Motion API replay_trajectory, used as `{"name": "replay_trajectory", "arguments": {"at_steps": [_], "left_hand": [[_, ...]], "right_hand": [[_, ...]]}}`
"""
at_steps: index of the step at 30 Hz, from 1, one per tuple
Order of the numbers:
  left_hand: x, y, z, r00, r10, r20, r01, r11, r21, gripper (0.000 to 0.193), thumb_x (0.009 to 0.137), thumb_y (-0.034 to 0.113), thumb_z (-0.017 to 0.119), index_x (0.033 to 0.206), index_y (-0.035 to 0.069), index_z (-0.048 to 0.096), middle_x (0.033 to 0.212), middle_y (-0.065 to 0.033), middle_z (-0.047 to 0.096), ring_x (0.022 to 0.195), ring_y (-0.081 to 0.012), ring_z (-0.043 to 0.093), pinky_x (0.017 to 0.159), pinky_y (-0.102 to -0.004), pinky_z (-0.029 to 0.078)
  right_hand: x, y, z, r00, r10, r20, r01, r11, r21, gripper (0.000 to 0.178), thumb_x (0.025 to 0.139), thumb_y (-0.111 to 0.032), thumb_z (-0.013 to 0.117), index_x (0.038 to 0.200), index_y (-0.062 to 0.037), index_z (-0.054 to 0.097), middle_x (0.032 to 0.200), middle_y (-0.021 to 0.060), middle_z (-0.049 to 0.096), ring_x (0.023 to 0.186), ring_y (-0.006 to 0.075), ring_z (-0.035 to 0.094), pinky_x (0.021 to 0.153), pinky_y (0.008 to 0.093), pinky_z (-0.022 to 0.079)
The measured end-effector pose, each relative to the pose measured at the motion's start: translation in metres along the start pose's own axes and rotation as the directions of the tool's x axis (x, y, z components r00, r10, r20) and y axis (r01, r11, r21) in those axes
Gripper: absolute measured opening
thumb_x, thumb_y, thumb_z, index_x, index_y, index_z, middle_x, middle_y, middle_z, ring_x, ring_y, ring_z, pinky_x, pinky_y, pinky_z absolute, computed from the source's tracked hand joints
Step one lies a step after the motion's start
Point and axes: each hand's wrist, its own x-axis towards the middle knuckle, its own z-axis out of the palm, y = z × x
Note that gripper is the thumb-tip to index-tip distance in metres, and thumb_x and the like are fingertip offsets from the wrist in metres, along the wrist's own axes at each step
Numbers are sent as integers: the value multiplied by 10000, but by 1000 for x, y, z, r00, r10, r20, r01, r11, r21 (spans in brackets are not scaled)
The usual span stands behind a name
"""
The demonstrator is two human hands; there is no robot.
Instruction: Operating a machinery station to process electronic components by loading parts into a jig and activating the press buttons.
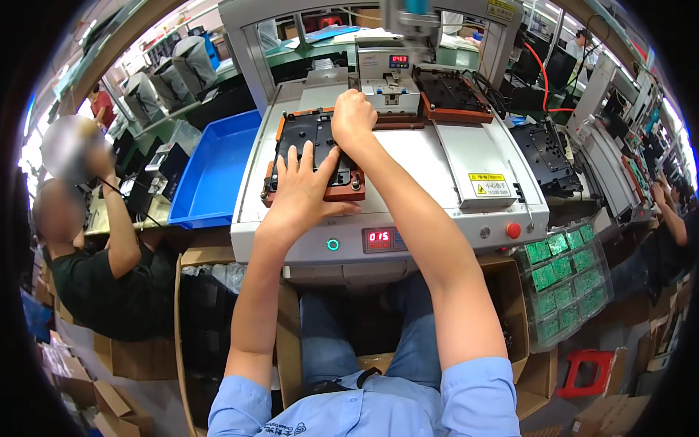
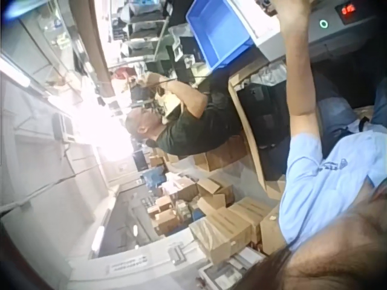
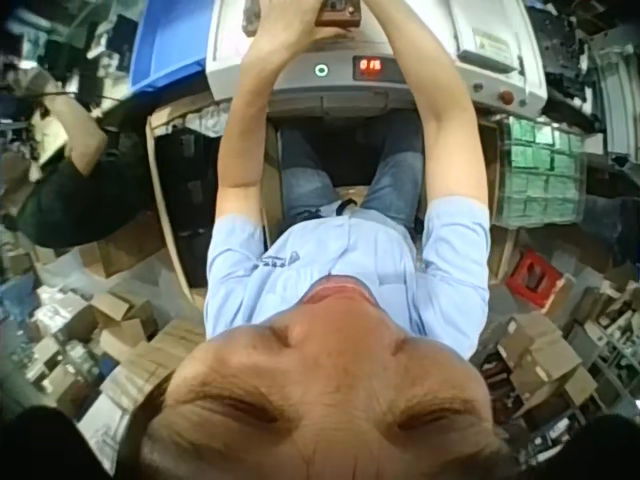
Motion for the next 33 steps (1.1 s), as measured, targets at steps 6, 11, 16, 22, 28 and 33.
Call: {"name": "replay_trajectory", "arguments": {"at_steps": [6, 11, 16, 22, 28, 33], "left_hand": [[-8, -1, 0, 1000, -20, -11, 20, 1000, 17, 985, 620, 627, 735, 1383, 107, 392, 1356, -328, 330, 1242, -533, 303, 1035, -612, 210], [-6, 7, -1, 1000, -15, -25, 16, 998, 55, 877, 673, 470, 774, 1384, 131, 389, 1337, -291, 370, 1233, -512, 333, 1039, -578, 248], [-5, -5, 8, 997, 29, -69, -26, 999, 39, 898, 644, 484, 782, 1374, 124, 402, 1342, -315, 361, 1239, -541, 322, 1026, -627, 224], [-8, -4, 3, 990, 42, -137, -31, 997, 74, 802, 677, 380, 783, 1352, 134, 427, 1350, -281, 405, 1241, -511, 367, 1028, -588, 271], [-78, 39, 31, 860, 47, -508, -143, 978, -151, 499, 843, 135, 650, 1310, 45, 499, 1361, -191, 455, 1279, -428, 388, 1045, -562, 292], [-149, 46, 87, 934, -89, -347, 73, 996, -58, 582, 829, 114, 647, 1371, 84, 436, 1453, -140, 371, 1375, -383, 265, 1117, -520, 164]], "right_hand": [[-53, 38, -38, 990, -129, -64, 144, 890, 432, 262, 845, -271, 636, 898, -15, 644, 897, 158, 630, 850, 288, 633, 742, 378, 480], [-157, 44, -80, 966, -191, -174, 251, 857, 450, 190, 818, -178, 682, 909, -18, 631, 912, 109, 590, 850, 243, 549, 743, 330, 457], [-165, 23, -66, 939, -91, -332, 274, 782, 560, 106, 804, -69, 662, 901, -33, 642, 923, 96, 568, 912, 255, 504, 819, 352, 413], [-160, 34, -76, 947, -211, -243, 313, 779, 544, 175, 820, -110, 651, 981, -42, 661, 972, 110, 590, 942, 275, 526, 858, 360, 409], [-228, 72, -95, 933, -190, -304, 318, 829, 459, 340, 822, -31, 641, 1158, -3, 599, 1180, 151, 593, 1064, 313, 550, 913, 380, 415], [-300, 116, -104, 962, -134, -240, 231, 866, 444, 318, 838, -4, 616, 1155, 1, 599, 1114, 160, 623, 1014, 321, 580, 880, 370, 438]]}}
